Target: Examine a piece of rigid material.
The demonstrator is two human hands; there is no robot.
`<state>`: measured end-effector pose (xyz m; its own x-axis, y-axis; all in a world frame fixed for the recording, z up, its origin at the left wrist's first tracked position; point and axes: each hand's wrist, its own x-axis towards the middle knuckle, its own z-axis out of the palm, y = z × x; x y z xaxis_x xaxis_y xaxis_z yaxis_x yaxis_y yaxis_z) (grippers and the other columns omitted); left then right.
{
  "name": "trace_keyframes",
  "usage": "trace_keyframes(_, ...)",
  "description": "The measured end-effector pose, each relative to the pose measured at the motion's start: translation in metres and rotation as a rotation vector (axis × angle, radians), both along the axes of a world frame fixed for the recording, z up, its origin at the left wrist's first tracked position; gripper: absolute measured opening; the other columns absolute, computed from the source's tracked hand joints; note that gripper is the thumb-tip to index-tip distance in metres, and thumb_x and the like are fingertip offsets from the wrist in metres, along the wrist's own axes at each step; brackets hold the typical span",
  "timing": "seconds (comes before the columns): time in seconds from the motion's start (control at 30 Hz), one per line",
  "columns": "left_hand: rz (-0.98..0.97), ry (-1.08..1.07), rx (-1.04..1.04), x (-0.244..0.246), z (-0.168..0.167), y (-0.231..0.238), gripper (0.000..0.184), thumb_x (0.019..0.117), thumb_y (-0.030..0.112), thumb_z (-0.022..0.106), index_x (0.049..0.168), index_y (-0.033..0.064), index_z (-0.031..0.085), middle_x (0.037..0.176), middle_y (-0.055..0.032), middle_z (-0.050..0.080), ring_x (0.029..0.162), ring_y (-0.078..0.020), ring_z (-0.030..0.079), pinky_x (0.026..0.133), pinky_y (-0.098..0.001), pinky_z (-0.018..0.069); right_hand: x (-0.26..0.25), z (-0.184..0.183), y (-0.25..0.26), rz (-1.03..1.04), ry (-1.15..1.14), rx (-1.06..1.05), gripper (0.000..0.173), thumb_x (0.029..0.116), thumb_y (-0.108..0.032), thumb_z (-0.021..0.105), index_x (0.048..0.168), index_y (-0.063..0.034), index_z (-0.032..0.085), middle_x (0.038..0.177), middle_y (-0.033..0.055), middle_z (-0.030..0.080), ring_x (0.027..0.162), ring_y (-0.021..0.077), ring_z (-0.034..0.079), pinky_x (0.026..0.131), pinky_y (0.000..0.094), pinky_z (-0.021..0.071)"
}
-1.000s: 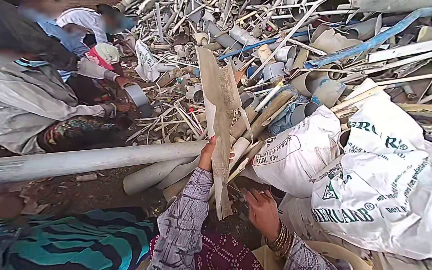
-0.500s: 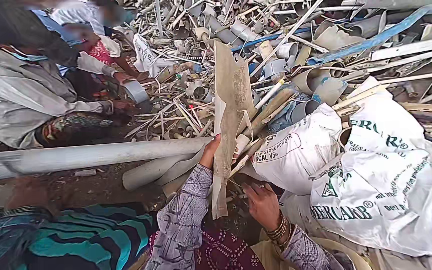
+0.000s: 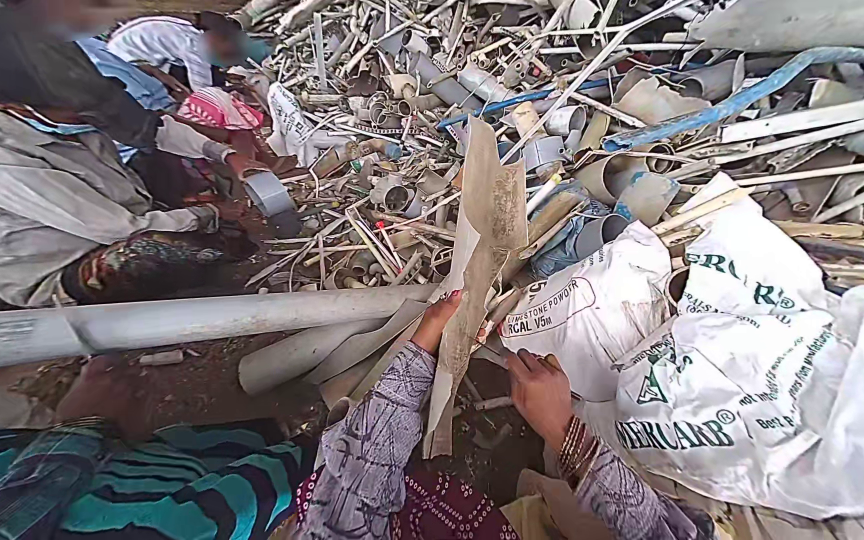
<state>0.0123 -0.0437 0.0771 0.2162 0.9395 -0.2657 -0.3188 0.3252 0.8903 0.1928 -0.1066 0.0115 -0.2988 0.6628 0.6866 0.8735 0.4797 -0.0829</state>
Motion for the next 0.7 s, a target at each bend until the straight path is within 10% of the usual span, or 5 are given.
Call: trace_keyframes(0.7, 0.078, 0.068, -0.013, 0.001, 0.001, 0.001, 0.045, 0.1122, 0.028, 0.027, 0.136, -0.0065, 0.042, 0.093, -0.0145, 0.068, 0.077, -0.0206, 0.071, 0.069, -0.0340, 0.0605, -0.016, -0.003, -0.002, -0.018, 0.075, -0.094, 0.023, 0.0816, -0.002, 0.056, 0.091, 0.0013, 0.077, 0.069, 0.0177, 0.069, 0.055, 0.0345, 0.066, 0.050, 0.0463, 0.0477)
